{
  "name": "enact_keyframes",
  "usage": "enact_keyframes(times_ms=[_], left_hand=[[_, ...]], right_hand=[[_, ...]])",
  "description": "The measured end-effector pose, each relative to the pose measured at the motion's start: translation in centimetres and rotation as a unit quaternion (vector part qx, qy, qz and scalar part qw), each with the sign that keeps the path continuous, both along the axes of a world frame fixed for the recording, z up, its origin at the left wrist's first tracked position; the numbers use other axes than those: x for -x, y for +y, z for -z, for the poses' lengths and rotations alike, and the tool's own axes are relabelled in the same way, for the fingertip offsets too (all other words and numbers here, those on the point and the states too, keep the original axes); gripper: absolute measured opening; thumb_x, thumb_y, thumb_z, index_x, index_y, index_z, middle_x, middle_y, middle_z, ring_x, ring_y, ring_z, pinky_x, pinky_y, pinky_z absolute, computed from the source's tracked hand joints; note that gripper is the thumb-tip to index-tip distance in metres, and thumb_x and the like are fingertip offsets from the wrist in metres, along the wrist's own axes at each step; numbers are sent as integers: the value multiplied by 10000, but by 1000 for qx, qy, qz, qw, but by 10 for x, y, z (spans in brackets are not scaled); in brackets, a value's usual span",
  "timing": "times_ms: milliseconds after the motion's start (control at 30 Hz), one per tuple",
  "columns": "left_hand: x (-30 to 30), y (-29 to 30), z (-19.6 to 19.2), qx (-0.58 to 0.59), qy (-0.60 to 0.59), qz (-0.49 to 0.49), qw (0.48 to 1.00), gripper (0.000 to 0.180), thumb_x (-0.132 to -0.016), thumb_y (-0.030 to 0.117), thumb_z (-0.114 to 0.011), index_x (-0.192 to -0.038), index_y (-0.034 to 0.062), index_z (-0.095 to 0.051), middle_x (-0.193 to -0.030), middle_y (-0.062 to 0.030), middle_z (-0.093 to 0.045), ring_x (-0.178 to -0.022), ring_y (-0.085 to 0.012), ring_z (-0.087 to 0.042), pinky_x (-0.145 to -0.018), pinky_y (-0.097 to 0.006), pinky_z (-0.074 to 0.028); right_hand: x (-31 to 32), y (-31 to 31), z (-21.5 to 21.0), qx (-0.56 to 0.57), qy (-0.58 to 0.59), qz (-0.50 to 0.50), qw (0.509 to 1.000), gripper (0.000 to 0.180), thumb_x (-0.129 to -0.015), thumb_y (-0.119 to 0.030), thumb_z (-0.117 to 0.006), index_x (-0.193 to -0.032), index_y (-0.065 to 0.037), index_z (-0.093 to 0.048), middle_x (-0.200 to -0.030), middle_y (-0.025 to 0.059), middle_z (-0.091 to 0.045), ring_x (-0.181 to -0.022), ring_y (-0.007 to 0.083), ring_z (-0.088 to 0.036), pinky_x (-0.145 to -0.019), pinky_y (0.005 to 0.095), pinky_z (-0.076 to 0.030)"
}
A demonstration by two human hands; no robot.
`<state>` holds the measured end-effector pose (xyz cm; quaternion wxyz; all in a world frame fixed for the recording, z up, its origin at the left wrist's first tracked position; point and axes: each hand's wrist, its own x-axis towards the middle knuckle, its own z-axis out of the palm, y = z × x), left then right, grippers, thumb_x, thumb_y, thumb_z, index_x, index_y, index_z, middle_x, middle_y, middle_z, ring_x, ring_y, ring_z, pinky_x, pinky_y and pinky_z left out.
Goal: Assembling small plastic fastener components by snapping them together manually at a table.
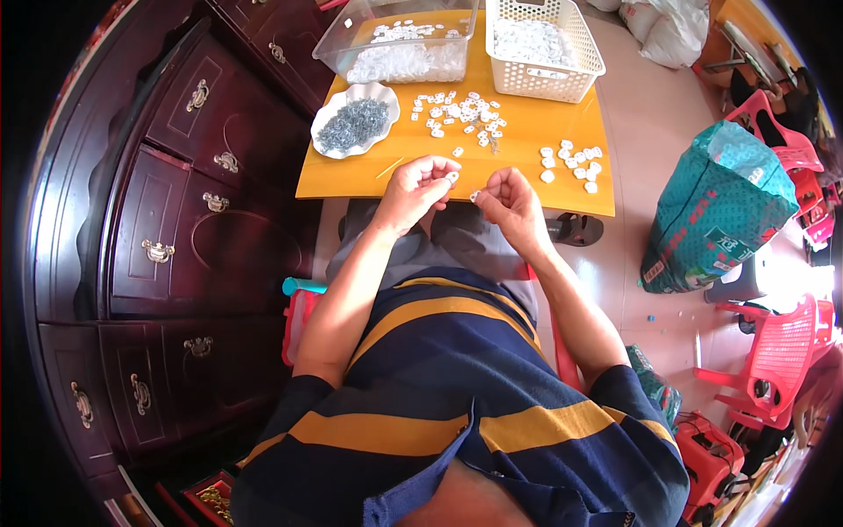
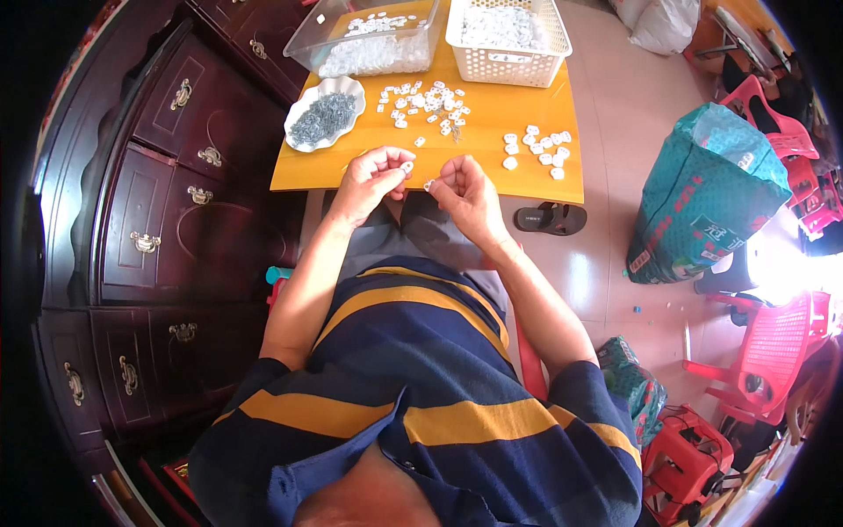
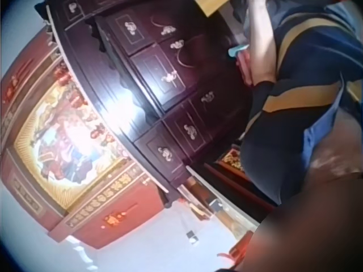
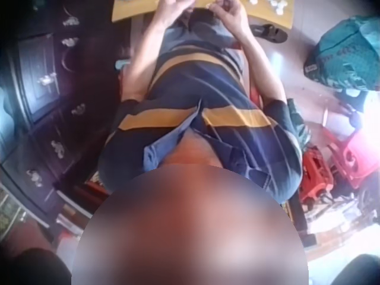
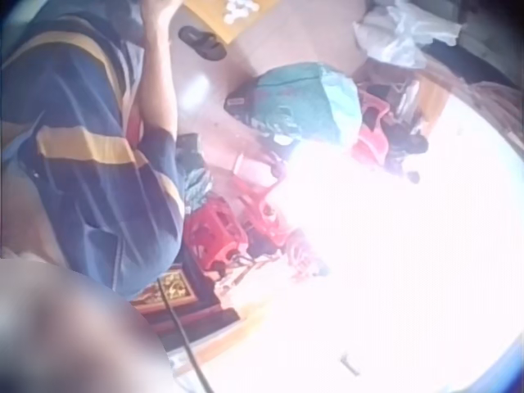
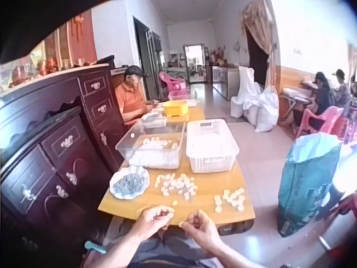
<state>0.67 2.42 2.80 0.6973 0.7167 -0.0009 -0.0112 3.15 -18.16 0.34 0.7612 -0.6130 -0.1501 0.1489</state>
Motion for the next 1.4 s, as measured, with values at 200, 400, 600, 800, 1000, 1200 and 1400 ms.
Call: enact_keyframes(times_ms=[200, 400, 600, 800, 1000, 1200, 1400], left_hand=[[10, -1, 0, -13, 6, 14, 1000, 178, -962, 64, -638, -1132, 14, -654, -917, -4, -665, -731, -38, -591, -649, -197, -511], [10, -3, -1, -96, -42, 45, 994, 205, -962, 70, -639, -1151, -3, -675, -921, -12, -690, -726, -46, -604, -667, -215, -520], [11, -7, -13, -128, -29, 68, 989, 215, -962, 79, -643, -1156, 1, -690, -917, -18, -709, -724, -58, -616, -678, -226, -529], [10, -7, -13, -132, -35, 64, 989, 213, -958, 80, -649, -1150, 0, -693, -902, -17, -709, -724, -59, -616, -680, -228, -528], [10, -7, -13, -143, -39, 72, 986, 214, -952, 71, -653, -1148, -2, -694, -890, -18, -709, -729, -56, -612, -695, -231, -524], [11, -7, -13, -144, -40, 75, 986, 211, -940, 62, -664, -1138, -4, -698, -895, -22, -713, -744, -47, -613, -695, -227, -521], [10, -6, -8, -145, -45, 74, 986, 204, -926, 56, -684, -1120, -5, -708, -907, -34, -723, -750, -49, -623, -701, -226, -525]], right_hand=[[2, 2, 1, 16, 19, -23, 999, 195, -936, -57, -661, -1077, -46, -527, -852, -10, -618, -712, 42, -557, -634, 204, -461], [0, 1, 4, 13, 17, -43, 999, 225, -926, -45, -664, -1099, -38, -521, -865, 0, -628, -714, 48, -565, -635, 199, -464], [-2, -1, 6, 15, 28, -63, 998, 231, -915, -23, -660, -1096, -38, -517, -858, 5, -631, -706, 50, -566, -628, 193, -460], [-2, -1, 6, 11, 27, -63, 998, 231, -903, -16, -656, -1097, -22, -530, -844, 12, -632, -701, 46, -579, -630, 185, -474], [-1, -1, 5, 12, 38, -63, 997, 226, -901, -13, -658, -1090, -20, -534, -833, 9, -635, -702, 41, -580, -630, 181, -473], [-1, 0, 4, 11, 35, -60, 998, 217, -896, -7, -661, -1077, -20, -542, -833, 8, -638, -705, 40, -582, -627, 180, -472], [-1, -1, 2, 10, 36, -59, 998, 201, -899, -9, -659, -1067, -25, -549, -842, 3, -637, -710, 40, -579, -629, 182, -471]])
